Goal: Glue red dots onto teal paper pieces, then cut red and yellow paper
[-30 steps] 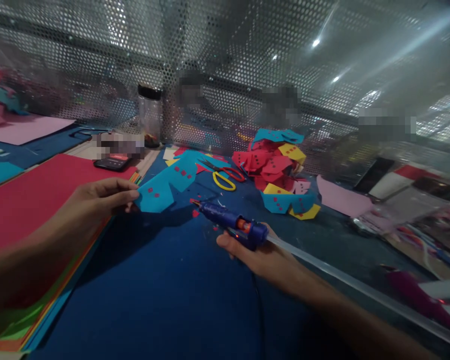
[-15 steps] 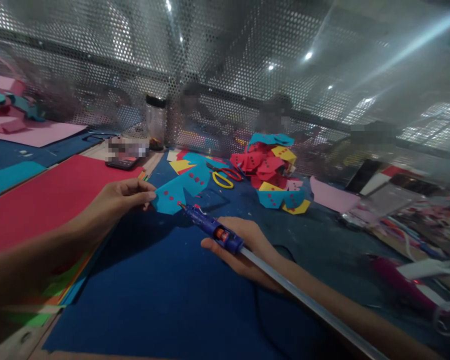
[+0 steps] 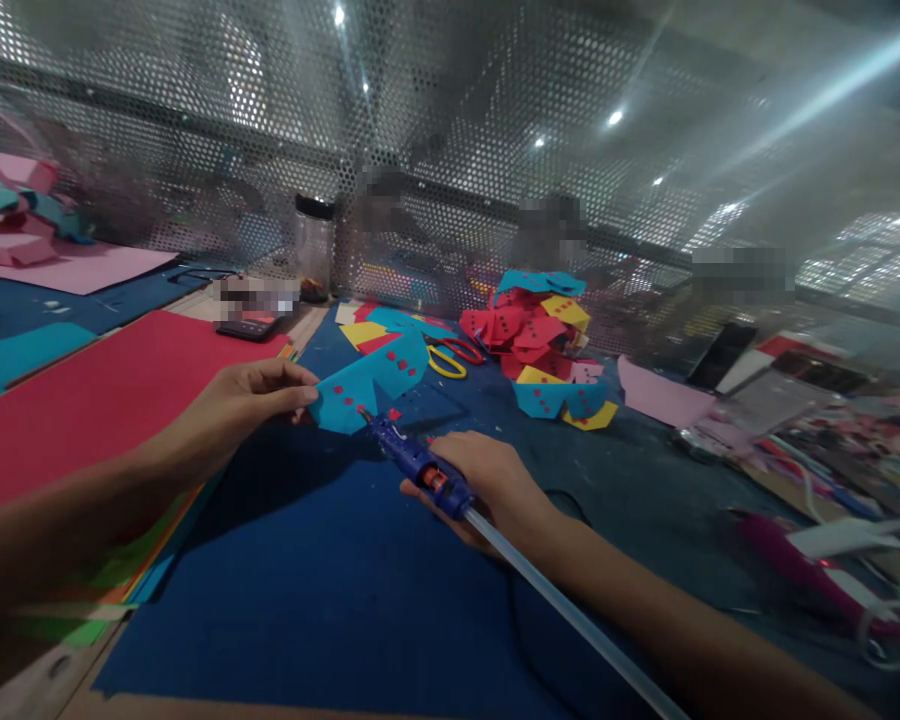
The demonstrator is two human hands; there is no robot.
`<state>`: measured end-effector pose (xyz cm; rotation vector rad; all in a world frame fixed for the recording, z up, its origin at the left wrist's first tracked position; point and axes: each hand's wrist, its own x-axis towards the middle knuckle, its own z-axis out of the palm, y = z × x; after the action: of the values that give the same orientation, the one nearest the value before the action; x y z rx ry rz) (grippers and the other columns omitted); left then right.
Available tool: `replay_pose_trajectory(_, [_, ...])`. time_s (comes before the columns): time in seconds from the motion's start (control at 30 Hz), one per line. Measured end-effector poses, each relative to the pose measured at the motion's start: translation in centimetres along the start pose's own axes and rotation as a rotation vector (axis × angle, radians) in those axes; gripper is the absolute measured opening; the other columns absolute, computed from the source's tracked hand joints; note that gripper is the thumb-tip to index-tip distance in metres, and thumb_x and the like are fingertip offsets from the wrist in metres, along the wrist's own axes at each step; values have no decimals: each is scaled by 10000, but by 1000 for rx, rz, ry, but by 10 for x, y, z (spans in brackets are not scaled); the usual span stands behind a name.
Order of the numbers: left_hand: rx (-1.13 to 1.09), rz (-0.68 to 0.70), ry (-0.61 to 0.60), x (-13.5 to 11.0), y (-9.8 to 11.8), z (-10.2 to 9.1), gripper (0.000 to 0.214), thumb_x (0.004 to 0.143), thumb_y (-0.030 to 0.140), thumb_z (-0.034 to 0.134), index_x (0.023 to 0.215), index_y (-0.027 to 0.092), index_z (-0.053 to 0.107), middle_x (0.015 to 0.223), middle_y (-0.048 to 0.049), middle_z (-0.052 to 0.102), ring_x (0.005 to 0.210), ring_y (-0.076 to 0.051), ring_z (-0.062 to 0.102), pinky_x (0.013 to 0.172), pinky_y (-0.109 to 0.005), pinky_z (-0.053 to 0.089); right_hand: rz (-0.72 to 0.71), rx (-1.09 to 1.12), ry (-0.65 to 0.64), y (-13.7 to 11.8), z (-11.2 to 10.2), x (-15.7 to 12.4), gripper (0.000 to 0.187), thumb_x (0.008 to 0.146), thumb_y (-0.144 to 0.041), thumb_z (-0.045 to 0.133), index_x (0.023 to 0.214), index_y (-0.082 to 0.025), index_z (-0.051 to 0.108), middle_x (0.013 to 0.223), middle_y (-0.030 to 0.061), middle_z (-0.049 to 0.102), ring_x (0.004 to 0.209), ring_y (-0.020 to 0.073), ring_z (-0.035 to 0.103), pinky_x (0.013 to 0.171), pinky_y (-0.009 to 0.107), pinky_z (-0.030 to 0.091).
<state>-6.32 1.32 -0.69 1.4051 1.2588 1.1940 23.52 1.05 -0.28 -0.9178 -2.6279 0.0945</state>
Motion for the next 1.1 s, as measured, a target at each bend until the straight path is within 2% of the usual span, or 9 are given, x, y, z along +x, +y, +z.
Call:
replay_pose_trajectory(0.47, [-63, -12, -7, 3, -5, -3, 177, 769, 378, 790, 830, 218, 745, 766, -20, 667, 708, -148, 578, 673, -257, 467, -20, -33, -6, -1, -2, 0, 103, 842, -281, 647, 850, -218, 565, 794, 26, 645, 725, 188, 568, 687, 288, 351])
replay_pose_trajectory(0.77, [-76, -9, -12, 1, -2, -1, 186, 768, 370, 787, 820, 198, 740, 749, -25, 669, 693, -148, 585, 672, -269, 467, -35, 12, -53, -7, -11, 2, 111, 885, -301, 626, 851, -209, 572, 826, 39, 672, 740, 191, 579, 700, 298, 368])
replay_pose_trajectory(0.93, [-62, -15, -30, 2, -4, -3, 191, 778, 386, 781, 833, 207, 738, 764, -16, 673, 714, -142, 584, 680, -252, 465, -57, 11, -24, -6, -12, 2, 138, 893, -320, 624, 838, -206, 569, 820, 45, 680, 723, 192, 578, 686, 296, 361])
replay_pose_trajectory(1.1, [-61, -10, -28, 3, -4, -3, 217, 760, 404, 792, 824, 204, 739, 747, -15, 674, 700, -140, 579, 660, -247, 463, -42, 36, -85, -9, -17, 2, 77, 854, -262, 637, 884, -205, 595, 872, 55, 698, 786, 212, 608, 709, 300, 371])
